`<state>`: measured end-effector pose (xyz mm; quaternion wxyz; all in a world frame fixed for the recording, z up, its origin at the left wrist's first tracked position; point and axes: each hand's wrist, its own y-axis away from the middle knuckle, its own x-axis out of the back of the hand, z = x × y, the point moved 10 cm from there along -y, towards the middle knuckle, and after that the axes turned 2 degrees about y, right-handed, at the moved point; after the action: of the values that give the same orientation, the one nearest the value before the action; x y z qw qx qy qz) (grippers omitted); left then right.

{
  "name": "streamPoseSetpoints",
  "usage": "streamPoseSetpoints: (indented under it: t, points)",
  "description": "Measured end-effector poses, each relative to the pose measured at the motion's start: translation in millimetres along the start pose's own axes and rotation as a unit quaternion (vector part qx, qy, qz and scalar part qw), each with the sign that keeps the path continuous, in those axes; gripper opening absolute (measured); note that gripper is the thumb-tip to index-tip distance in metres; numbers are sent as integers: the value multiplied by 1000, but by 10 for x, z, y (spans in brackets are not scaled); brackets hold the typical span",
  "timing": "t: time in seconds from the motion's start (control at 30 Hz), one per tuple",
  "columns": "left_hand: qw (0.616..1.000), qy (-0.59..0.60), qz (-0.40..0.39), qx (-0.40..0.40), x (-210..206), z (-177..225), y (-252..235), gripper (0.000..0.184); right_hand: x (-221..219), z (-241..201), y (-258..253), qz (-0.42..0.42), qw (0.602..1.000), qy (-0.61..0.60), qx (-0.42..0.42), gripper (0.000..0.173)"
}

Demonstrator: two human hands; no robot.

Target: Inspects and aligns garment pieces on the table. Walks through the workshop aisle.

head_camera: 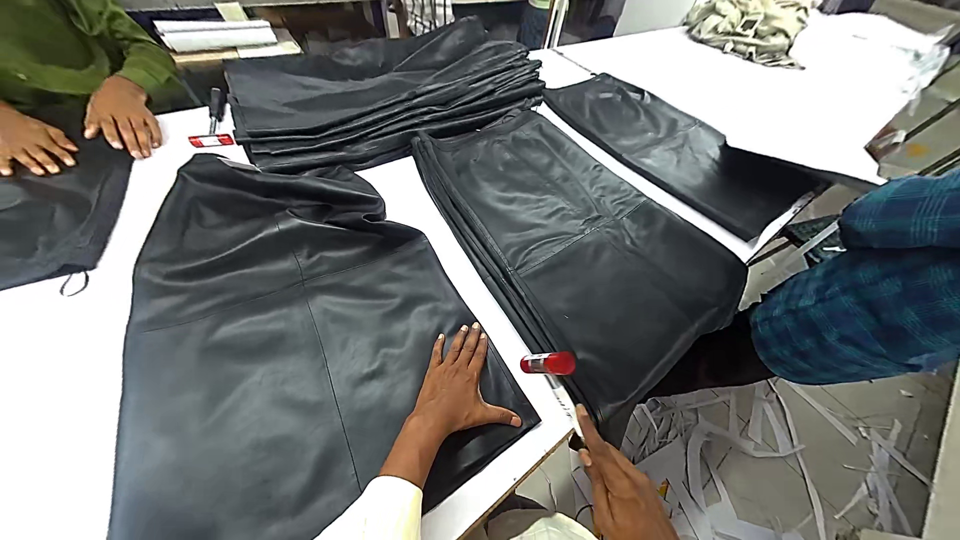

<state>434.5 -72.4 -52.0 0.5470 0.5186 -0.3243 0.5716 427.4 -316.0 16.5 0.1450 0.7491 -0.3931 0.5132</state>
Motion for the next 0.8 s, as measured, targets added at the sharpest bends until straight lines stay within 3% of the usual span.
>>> streamPoseSetpoints:
  t: [0.1,0.23,0.33,0.47,0.6,0.7,0.73,0.8]
  points:
    - [1000,-1,1,-2,-6,4,5,153,-203,38,-66,-60,998,33,-17,48]
    - [1000,5,-11,4,-6,-13,-6,152,-91,-95,-186,13,1000,1,2,49]
    - [1000,13,-4,1,-16,-14,-3,154,-326,-30,-253,-76,996,29,-26,48]
    - [998,55,9,8,37,-63,-16,148,-136,-183,-394,25,1000,0,11,48]
    - [998,58,19,1,17,-63,-7,145,-395,-67,-502,-103,993,32,-49,49]
    - [998,57,17,11,37,-85,-34,149,-236,-176,-608,18,1000,4,-8,49]
    - [998,59,17,14,25,-84,-32,150,-275,-174,-620,9,1000,8,-14,49]
    - [998,59,17,16,6,-81,-24,151,-471,-86,-639,-119,990,31,-65,49]
